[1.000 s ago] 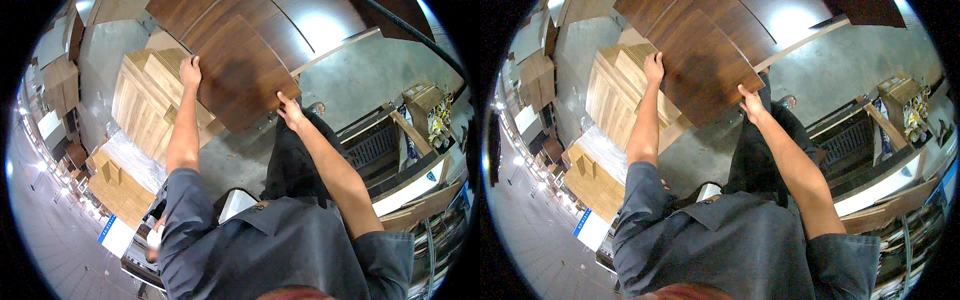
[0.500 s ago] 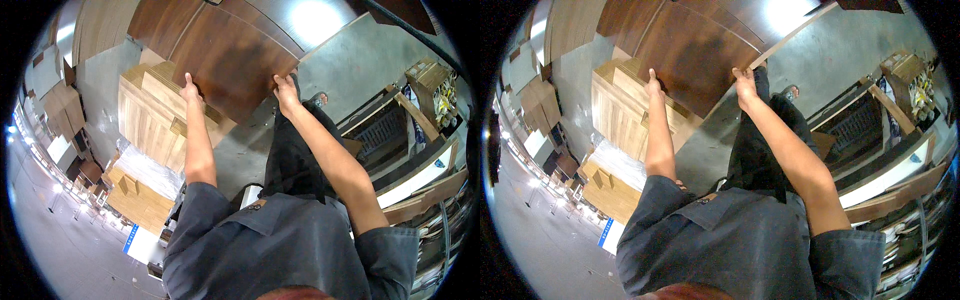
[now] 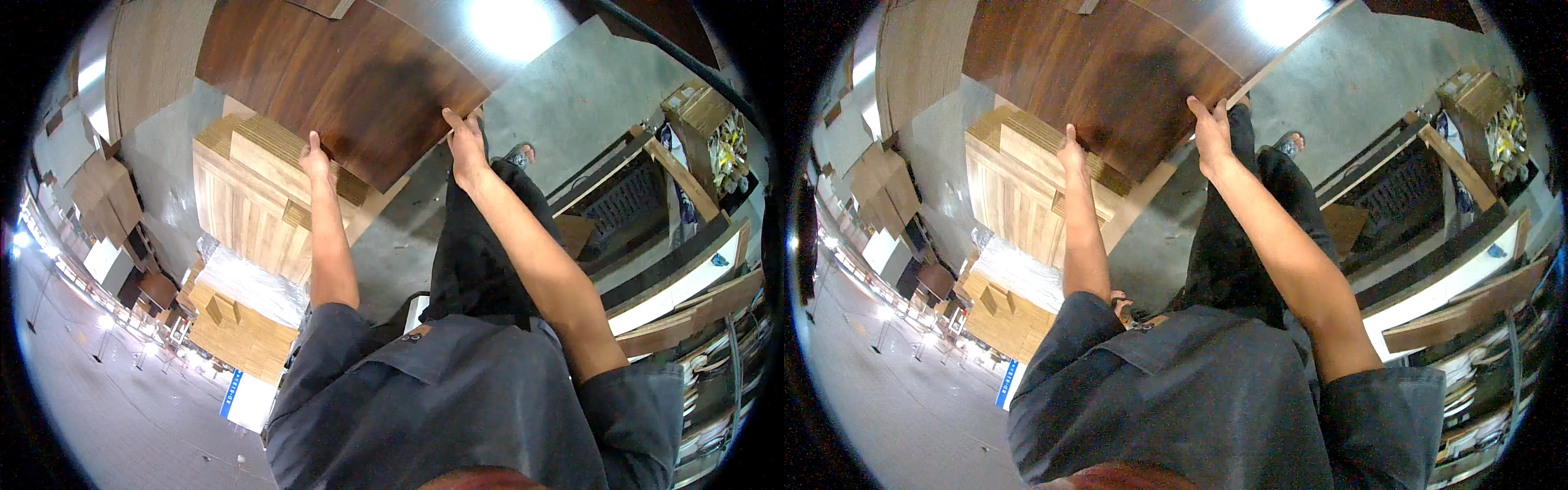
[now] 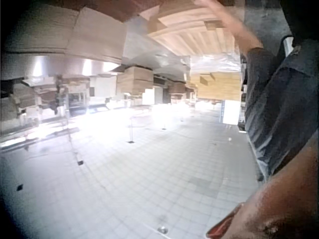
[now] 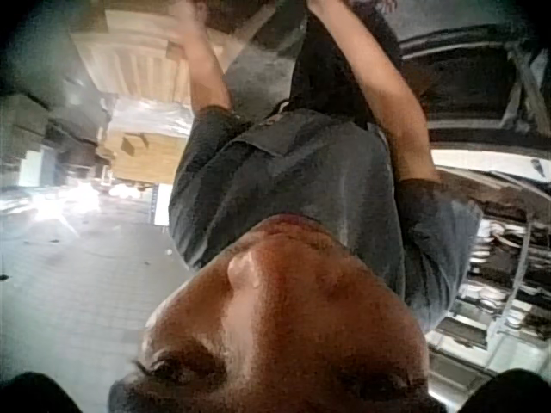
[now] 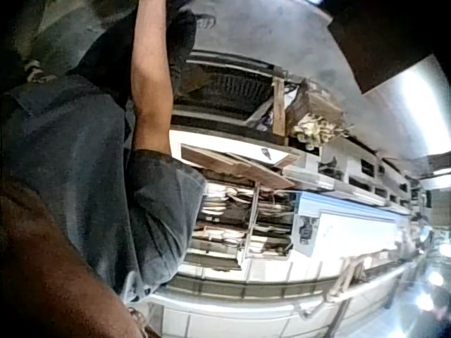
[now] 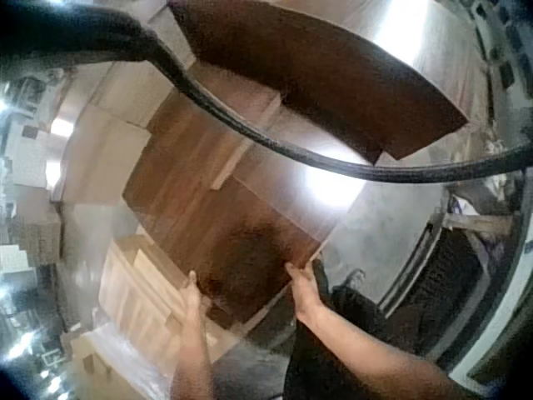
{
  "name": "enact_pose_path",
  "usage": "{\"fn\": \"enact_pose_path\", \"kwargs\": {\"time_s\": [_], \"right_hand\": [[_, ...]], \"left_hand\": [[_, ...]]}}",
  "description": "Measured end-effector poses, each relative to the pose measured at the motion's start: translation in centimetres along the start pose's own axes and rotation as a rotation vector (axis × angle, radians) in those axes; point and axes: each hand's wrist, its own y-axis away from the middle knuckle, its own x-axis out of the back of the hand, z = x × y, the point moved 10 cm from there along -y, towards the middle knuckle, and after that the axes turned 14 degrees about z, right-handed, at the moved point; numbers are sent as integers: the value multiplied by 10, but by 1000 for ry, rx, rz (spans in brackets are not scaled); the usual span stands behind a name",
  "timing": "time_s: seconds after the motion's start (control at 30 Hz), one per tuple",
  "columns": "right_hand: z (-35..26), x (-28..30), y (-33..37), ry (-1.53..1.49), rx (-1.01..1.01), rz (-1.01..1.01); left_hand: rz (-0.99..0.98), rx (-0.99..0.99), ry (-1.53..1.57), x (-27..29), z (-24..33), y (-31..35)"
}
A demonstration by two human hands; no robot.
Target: The person handles a stack of wooden boards, separating and inspecting them. They use a utility knife to cut a strip from a board and then place the board onto a machine conveyor belt for processing.
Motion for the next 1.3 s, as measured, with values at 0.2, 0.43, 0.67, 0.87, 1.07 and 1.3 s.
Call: {"fn": "enact_pose_path", "kwargs": {"time_s": [0.2,0.43,0.67,0.87,1.07,1.3], "right_hand": [[-6,12,-7,62,-20,-11],[0,93,-42,465,259,18],[-37,251,-2,156,368,7],[-119,432,156,511,822,373],[-89,629,309,354,1072,1073],[148,929,367,8,396,2120]], "left_hand": [[39,-66,35,-12,-2,31],[-171,268,-18,-12,-86,87],[-80,393,-69,-2,-136,110],[-419,347,-174,3,-140,101],[-587,12,-683,-61,-145,221],[-884,-731,-662,-186,-55,440]]}}
